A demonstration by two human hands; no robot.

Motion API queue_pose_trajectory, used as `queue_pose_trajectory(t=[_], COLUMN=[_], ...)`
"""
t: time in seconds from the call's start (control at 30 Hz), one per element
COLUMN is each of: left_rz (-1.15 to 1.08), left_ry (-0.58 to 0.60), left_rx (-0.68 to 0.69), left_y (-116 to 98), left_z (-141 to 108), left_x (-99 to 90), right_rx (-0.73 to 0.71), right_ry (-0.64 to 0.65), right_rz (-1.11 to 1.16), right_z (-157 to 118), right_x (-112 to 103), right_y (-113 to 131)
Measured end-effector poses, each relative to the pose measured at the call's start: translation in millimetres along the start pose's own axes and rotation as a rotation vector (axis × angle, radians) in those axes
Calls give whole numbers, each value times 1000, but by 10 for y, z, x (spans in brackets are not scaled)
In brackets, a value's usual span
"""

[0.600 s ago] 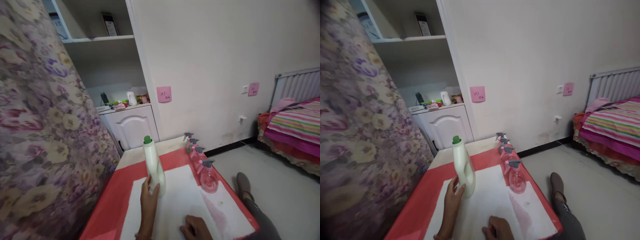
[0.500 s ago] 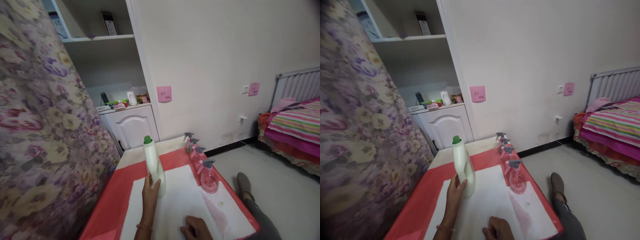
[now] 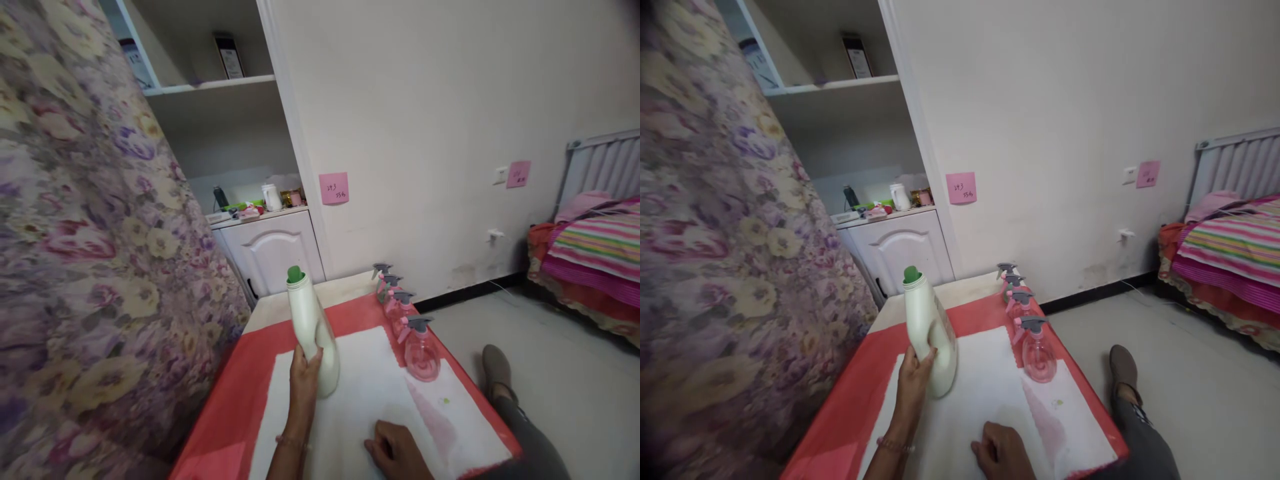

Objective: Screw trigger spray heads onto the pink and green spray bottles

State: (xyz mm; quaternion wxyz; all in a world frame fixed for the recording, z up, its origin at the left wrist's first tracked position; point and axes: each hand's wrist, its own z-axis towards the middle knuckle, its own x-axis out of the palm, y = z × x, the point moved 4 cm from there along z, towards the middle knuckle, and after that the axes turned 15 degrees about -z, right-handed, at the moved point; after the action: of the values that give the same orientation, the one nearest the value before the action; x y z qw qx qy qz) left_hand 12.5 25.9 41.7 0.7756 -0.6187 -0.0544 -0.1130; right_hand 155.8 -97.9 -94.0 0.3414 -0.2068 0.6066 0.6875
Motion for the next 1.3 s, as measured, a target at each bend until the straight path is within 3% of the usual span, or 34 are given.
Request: queue_pose_trajectory(t=[0.2,0.37,0.57,0.87,1.13,1.3], left_rz=[98,117,115,90,152,212], left_ry=[-9,-12,11,21,18,-36], left_rx=[-14,-47,-101,-47,-46,-51], left_y=[-103,-6,109,47,247,418], left_z=[-528,-737,-758,-601,-459,-525], left_x=[-57,-161,-236,-239,-324,-479], right_rx=[11,6,5,19,31,45], right_ry=[-12,-16,-14,4,-1,-17], right_rz=[-18,-29,-49,-62,-27,30], right_z=[-28,-35,-34,-36,-10,3], right_x=[-48,-58,-63,-79,-17,-26], right_y=[60,79,90,115,44,31])
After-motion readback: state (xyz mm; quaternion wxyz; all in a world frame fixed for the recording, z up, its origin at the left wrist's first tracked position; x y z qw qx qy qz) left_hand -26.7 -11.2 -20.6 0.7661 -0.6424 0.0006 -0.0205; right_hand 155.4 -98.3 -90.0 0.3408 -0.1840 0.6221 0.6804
